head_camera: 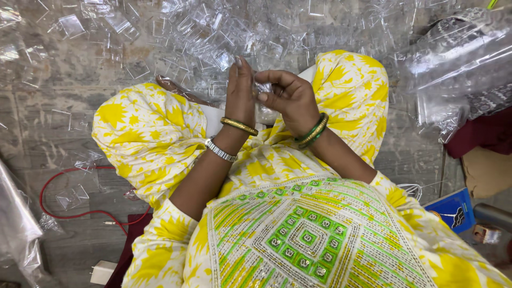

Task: The person sits on the floor and uses a green utility knife to trim and cut small clear plastic pieces, working on one piece at a time on their lap. They repeatedly pick up a plastic piece, cut or shave its edge with the knife, and set it aside among the scattered plastic scraps.

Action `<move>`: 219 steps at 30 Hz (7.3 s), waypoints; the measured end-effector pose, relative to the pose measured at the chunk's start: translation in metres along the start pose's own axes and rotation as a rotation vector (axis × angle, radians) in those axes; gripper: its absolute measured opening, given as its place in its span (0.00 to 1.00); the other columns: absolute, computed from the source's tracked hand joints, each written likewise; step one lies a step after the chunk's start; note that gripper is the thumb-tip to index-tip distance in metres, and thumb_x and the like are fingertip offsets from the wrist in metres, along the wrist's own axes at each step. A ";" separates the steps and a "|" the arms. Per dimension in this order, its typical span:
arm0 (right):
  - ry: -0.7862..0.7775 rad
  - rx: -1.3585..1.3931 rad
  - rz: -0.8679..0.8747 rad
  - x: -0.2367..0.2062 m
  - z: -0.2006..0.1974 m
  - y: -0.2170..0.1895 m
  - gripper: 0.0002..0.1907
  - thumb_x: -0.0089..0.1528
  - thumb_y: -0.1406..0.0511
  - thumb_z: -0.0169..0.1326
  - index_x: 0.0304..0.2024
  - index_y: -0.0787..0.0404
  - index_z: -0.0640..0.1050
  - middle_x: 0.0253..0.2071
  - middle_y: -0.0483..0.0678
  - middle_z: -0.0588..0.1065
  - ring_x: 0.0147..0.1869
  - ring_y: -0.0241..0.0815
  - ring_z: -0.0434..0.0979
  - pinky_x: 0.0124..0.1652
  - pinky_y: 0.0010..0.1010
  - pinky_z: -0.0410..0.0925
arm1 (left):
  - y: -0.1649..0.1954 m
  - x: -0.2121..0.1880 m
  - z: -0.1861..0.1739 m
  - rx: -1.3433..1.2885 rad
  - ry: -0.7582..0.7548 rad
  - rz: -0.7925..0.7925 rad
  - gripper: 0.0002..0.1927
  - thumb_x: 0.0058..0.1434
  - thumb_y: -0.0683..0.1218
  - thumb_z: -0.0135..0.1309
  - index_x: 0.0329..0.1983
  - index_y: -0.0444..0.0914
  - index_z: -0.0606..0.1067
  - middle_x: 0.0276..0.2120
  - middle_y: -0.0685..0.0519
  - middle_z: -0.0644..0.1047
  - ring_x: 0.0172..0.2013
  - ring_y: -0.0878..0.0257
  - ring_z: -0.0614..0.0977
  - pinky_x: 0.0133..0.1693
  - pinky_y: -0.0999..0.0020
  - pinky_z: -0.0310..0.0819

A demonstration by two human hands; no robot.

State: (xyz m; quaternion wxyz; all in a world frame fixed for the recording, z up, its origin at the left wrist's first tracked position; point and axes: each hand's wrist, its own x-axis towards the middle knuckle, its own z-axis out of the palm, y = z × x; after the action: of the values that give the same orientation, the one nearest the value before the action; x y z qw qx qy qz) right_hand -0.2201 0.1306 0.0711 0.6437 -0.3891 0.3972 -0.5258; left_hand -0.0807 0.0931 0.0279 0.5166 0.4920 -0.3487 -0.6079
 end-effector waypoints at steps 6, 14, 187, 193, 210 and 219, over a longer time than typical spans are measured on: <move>0.058 -0.271 -0.066 0.009 -0.003 0.018 0.21 0.57 0.77 0.67 0.52 0.67 0.78 0.46 0.41 0.78 0.44 0.25 0.71 0.45 0.20 0.69 | 0.006 -0.009 -0.002 0.106 -0.165 0.091 0.37 0.76 0.71 0.30 0.51 0.32 0.68 0.46 0.49 0.72 0.50 0.61 0.72 0.58 0.65 0.67; 0.050 -0.336 -0.108 0.015 -0.013 0.008 0.15 0.59 0.75 0.62 0.49 0.65 0.78 0.43 0.41 0.78 0.41 0.28 0.76 0.43 0.23 0.73 | 0.033 -0.020 -0.011 0.193 -0.487 0.076 0.38 0.76 0.64 0.33 0.76 0.31 0.55 0.74 0.41 0.60 0.74 0.55 0.61 0.71 0.62 0.52; 0.074 -0.204 0.133 0.051 -0.056 0.031 0.14 0.71 0.59 0.57 0.51 0.63 0.76 0.24 0.39 0.68 0.19 0.29 0.62 0.21 0.26 0.60 | 0.036 0.010 -0.083 1.015 -0.009 0.521 0.15 0.60 0.42 0.58 0.21 0.32 0.68 0.23 0.42 0.72 0.28 0.46 0.75 0.32 0.50 0.68; -0.078 -0.294 0.186 0.043 -0.006 0.014 0.14 0.69 0.59 0.57 0.50 0.61 0.81 0.20 0.39 0.71 0.17 0.25 0.64 0.19 0.20 0.58 | 0.031 -0.011 -0.082 0.582 -0.079 0.160 0.22 0.69 0.46 0.58 0.20 0.32 0.69 0.17 0.51 0.69 0.21 0.69 0.65 0.24 0.66 0.58; 0.021 -0.307 0.138 0.033 0.007 -0.009 0.08 0.68 0.64 0.58 0.42 0.64 0.82 0.23 0.41 0.75 0.22 0.28 0.72 0.21 0.21 0.66 | 0.041 -0.027 -0.093 0.032 -0.307 0.211 0.13 0.70 0.44 0.62 0.50 0.36 0.71 0.51 0.51 0.78 0.45 0.68 0.78 0.46 0.73 0.78; 0.089 -0.254 0.140 0.054 -0.021 0.001 0.12 0.68 0.59 0.55 0.47 0.61 0.80 0.22 0.44 0.76 0.18 0.28 0.67 0.20 0.21 0.62 | 0.087 -0.005 -0.066 0.517 -0.264 0.395 0.38 0.49 0.45 0.76 0.61 0.35 0.70 0.47 0.52 0.74 0.38 0.66 0.80 0.38 0.73 0.81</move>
State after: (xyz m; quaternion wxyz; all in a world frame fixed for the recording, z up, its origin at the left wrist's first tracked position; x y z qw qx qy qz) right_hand -0.2322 0.0757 0.0570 0.6062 -0.4150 0.5149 -0.4419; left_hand 0.0070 0.0842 0.0927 0.4331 0.4465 -0.6435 -0.4462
